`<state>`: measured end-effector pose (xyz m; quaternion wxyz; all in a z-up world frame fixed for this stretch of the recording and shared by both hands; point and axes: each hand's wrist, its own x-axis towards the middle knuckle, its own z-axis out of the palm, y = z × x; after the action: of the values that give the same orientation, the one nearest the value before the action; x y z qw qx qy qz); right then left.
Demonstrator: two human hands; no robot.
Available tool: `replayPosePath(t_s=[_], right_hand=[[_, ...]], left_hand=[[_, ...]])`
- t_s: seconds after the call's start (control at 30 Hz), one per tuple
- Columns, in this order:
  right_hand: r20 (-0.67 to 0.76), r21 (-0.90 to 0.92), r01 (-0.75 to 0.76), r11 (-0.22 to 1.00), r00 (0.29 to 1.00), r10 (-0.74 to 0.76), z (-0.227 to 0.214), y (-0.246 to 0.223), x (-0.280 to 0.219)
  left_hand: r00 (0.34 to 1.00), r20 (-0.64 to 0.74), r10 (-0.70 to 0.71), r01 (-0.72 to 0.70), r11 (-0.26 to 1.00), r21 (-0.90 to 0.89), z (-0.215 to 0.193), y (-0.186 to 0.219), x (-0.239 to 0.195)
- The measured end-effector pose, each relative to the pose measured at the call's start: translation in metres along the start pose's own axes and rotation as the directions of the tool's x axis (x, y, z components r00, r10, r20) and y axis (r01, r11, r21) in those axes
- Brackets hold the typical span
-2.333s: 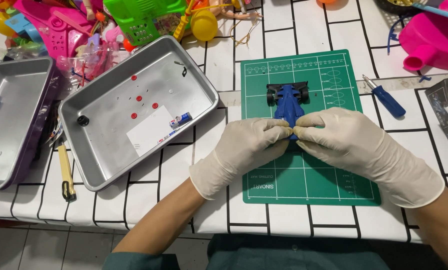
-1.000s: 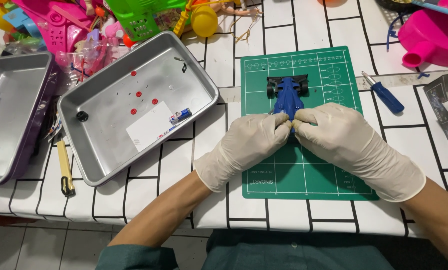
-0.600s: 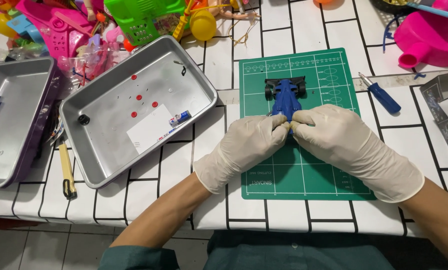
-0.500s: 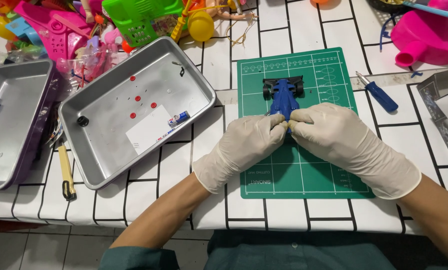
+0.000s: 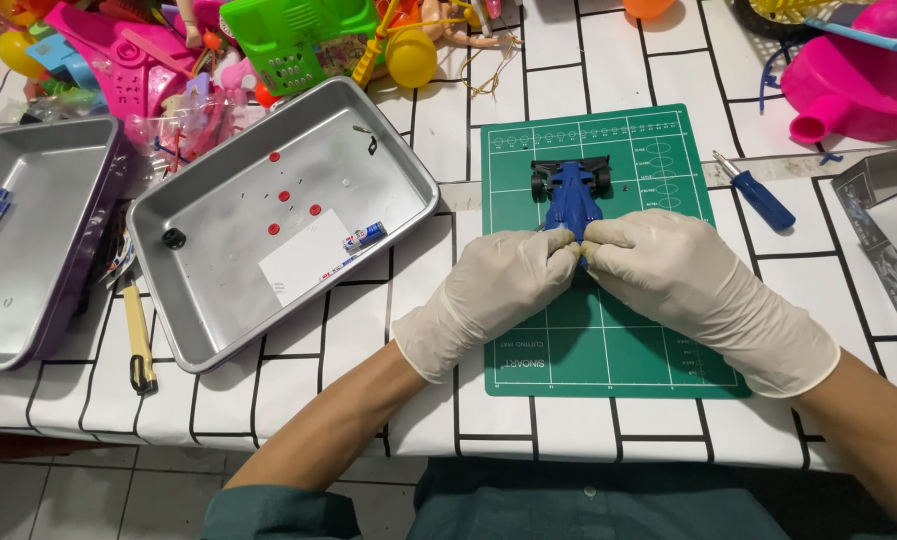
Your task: Assembling a blue model toy car on a cutting mat, including attaching parts and using a screwdriver.
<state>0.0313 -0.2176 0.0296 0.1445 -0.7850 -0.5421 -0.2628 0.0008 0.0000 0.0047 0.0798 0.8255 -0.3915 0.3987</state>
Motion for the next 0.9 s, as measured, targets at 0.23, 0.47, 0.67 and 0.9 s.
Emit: replayPosePath(t_s=[0.23,0.47,0.67,0.9], right_hand=[[0.018,0.016,-0.020,1.000,1.000,0.020,0.000,0.000,-0.002],[0.024,0.025,-0.019,1.000,1.000,0.019,0.002,0.002,-0.004],[0.018,0.016,-0.023,1.000,1.000,0.023,0.003,0.002,-0.006],[-0.010,-0.093,-0.153,0.984,0.988,0.153,0.021,0.004,-0.018]], left_hand=[[1.000,0.006,-0.008,0.008,1.000,-0.005,0.000,0.000,0.002],[0.999,-0.036,-0.025,0.026,0.999,0.030,0.001,0.002,0.002],[0.999,-0.033,-0.036,0.038,0.999,0.038,0.002,0.002,0.002],[0.949,0.288,-0.127,0.149,0.987,-0.055,0.015,-0.001,-0.013]])
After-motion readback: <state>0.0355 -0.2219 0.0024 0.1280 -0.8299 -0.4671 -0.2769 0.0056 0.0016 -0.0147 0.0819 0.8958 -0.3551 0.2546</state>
